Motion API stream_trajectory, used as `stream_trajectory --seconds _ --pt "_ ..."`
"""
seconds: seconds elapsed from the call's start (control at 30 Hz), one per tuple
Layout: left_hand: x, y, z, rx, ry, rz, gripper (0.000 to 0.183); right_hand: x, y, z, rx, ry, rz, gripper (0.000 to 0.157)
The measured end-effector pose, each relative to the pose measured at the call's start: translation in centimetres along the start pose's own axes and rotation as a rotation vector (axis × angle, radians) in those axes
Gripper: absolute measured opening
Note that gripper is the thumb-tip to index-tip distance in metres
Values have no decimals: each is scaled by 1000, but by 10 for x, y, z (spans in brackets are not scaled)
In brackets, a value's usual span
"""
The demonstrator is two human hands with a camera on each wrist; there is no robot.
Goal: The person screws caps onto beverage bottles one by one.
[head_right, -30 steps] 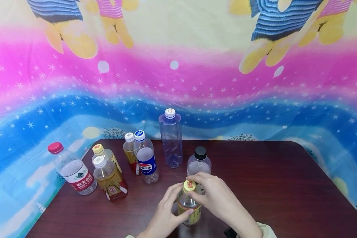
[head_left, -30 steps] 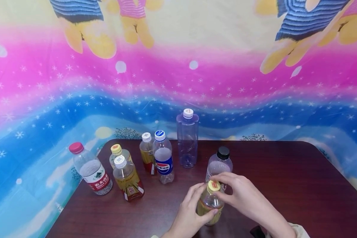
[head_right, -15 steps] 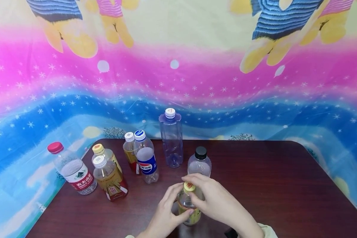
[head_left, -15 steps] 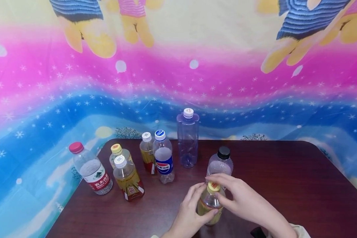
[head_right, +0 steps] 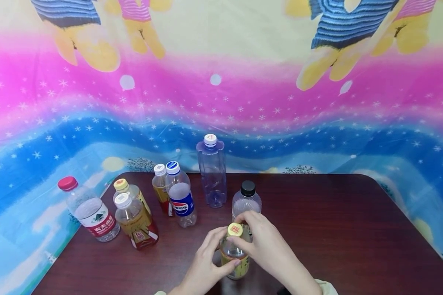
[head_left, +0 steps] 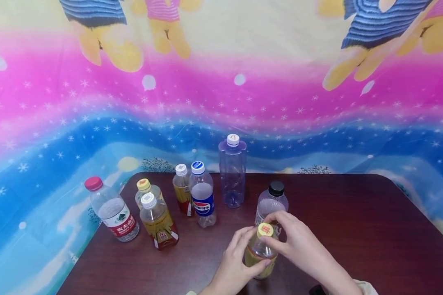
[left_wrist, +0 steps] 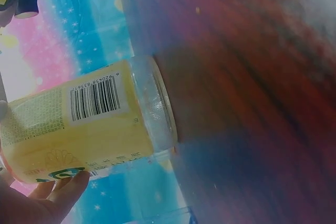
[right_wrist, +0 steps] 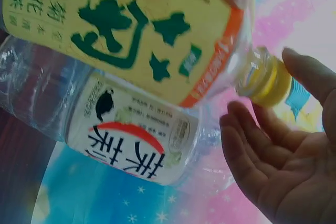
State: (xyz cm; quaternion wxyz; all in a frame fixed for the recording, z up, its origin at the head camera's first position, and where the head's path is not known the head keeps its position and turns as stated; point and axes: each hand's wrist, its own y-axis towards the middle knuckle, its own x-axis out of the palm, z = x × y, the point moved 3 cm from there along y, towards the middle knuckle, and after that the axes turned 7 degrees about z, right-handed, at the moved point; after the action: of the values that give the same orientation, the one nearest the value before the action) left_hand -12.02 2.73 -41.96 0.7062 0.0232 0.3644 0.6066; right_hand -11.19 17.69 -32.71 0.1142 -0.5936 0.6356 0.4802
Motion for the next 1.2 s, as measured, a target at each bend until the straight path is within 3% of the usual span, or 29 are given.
stream_trajectory --seconds 0.23,0.47,0.7,0.83,1.03,1.2 --pt "-1 1 0 6 12 -1 60 1 -6 1 -111 15 -19 39" --pt "-1 1 0 4 22 4 60 -3 -7 8 -23 -1 -45 36" --pt "-1 1 1 -18 15 -7 60 -1 -6 6 -20 2 66 25" --pt "-1 1 0 -19 8 -9 61 2 -6 5 -21 0 104 27" --pt "0 1 -1 -9 6 -19 59 3 -7 6 -82 50 4 38" --pt "-1 1 0 13 20 -3 58 0 -9 9 -116 72 -67 35"
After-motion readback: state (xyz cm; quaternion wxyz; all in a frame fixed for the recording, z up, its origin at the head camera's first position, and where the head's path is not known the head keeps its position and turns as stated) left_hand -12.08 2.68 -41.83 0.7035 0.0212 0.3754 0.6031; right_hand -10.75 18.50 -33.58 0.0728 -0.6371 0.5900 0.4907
